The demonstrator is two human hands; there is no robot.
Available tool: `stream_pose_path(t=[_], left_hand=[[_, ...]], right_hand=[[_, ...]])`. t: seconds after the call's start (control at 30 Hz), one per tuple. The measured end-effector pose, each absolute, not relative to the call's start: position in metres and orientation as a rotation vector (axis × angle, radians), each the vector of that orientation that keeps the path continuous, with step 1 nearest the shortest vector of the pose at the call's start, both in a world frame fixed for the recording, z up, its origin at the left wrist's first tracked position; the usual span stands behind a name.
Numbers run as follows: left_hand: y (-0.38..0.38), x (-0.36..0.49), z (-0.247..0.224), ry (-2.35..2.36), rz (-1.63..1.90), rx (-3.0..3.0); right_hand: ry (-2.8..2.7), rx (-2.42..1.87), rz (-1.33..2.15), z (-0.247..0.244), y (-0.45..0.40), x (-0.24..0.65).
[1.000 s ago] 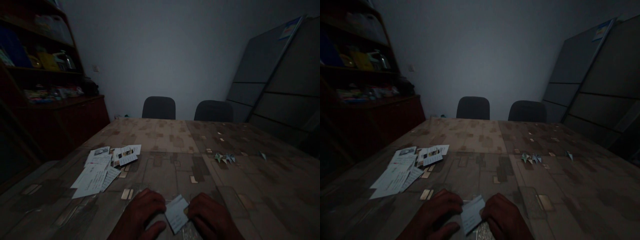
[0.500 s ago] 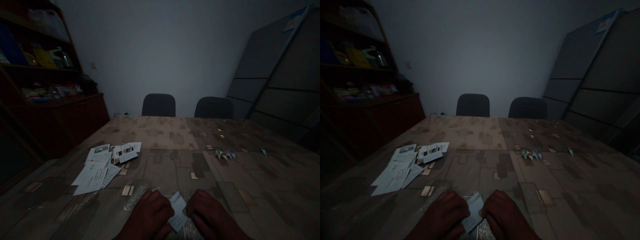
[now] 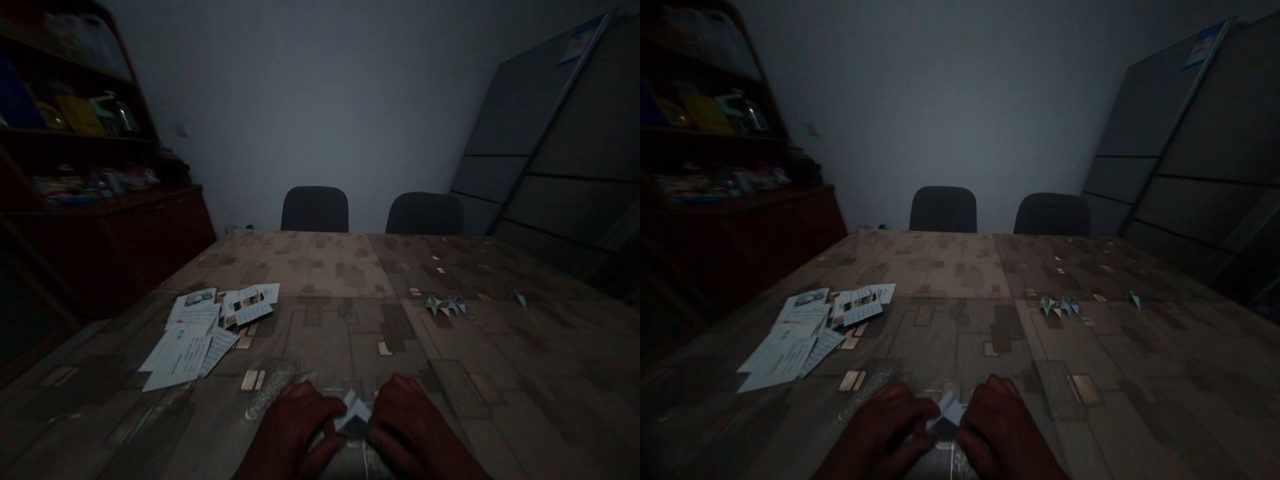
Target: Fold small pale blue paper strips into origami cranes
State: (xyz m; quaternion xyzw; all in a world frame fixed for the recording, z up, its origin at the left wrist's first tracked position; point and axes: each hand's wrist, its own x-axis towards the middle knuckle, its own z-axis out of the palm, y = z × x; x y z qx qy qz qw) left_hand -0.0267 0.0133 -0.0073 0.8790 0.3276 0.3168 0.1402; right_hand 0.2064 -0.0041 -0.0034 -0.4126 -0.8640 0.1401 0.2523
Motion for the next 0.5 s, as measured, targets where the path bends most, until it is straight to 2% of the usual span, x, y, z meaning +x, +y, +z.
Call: stream_pose_path(t=[0.33, 0.5], left_hand=[[0.0132, -0.0316, -0.0060, 1.131, 0.896, 2.379], [0.0065, -0.0322, -0.0073, 1.104, 0.883, 2.628]], right_hand=[[-2.270, -1.390, 0.446, -0.0044, -0.0018, 0.1995], [-2.258, -1.484, 0.375, -0.0072, -0.0014, 0.1984]])
